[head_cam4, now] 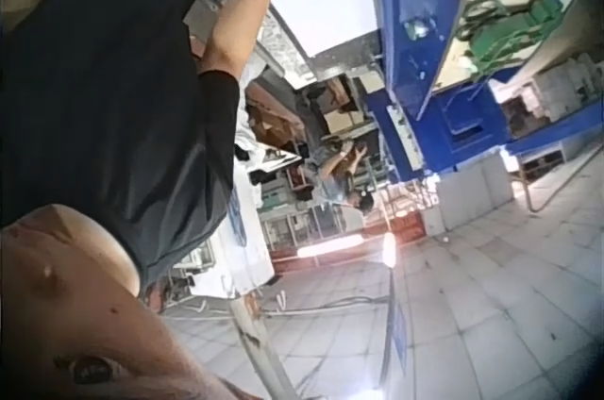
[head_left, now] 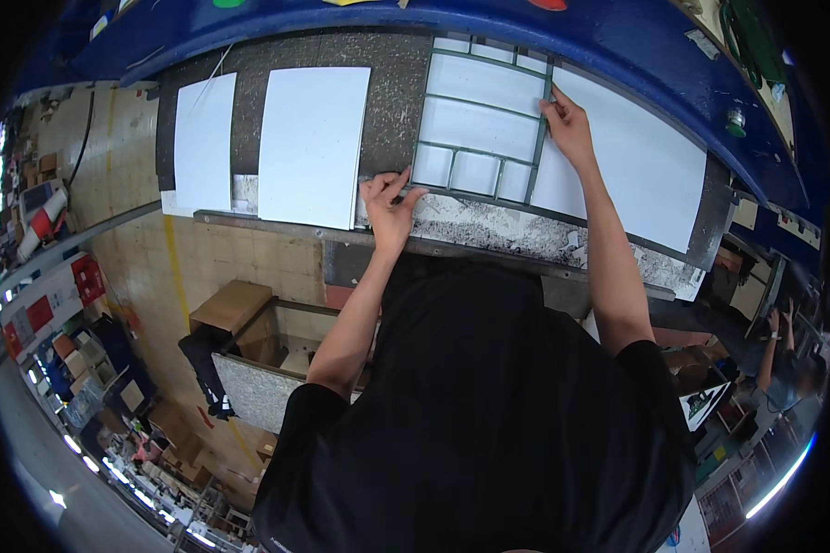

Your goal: Die-cut material using a hydraulic clicker press to manufacture shoe components.

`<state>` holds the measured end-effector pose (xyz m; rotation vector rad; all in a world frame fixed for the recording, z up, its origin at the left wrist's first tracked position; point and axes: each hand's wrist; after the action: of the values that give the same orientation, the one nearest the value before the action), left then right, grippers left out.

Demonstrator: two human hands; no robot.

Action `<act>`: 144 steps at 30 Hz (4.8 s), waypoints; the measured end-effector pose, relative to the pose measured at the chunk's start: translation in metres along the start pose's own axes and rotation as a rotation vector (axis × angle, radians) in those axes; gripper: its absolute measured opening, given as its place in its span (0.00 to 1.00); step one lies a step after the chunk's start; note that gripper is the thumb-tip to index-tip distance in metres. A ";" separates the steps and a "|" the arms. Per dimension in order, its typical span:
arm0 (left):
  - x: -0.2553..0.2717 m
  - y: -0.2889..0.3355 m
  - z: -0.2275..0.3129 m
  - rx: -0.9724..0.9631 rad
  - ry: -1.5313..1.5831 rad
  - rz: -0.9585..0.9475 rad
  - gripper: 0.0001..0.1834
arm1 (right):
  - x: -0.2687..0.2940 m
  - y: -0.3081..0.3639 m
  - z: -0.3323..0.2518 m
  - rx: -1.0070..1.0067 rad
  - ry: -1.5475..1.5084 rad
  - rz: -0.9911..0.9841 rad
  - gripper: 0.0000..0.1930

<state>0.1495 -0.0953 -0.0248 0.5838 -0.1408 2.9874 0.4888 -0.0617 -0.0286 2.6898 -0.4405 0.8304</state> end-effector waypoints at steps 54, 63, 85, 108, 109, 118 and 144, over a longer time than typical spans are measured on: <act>-0.004 -0.023 0.000 0.005 -0.097 -0.154 0.34 | 0.003 0.021 -0.012 -0.107 -0.329 0.296 0.16; -0.018 -0.039 -0.004 -0.181 -0.017 -0.068 0.12 | 0.154 0.021 0.059 -0.300 -0.469 1.305 0.19; -0.053 -0.119 0.049 -0.298 -0.291 -0.291 0.12 | 0.064 0.107 0.058 0.186 0.736 0.814 0.12; -0.047 -0.094 0.043 -0.377 -0.381 -0.310 0.14 | 0.076 0.133 0.052 -0.069 0.825 0.568 0.13; -0.043 -0.087 0.039 -0.403 -0.386 -0.318 0.16 | 0.078 0.141 0.048 -0.117 0.855 0.497 0.13; -0.051 -0.092 0.106 -0.179 -0.338 -0.581 0.17 | 0.056 0.115 -0.023 -0.196 0.557 -0.044 0.29; -0.079 -0.091 0.119 -0.054 -0.488 -0.893 0.33 | 0.028 0.129 -0.067 0.022 0.791 -0.414 0.24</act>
<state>0.2763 -0.0241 0.0622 1.0225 0.0132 1.9474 0.4299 -0.1607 0.0643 2.0943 0.2949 1.6164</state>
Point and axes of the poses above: each hand's wrist, its own y-axis away from the middle knuckle, its own x-axis out of the back of the hand, z = x × y, and after that the axes turned 15 degrees about y, right-handed
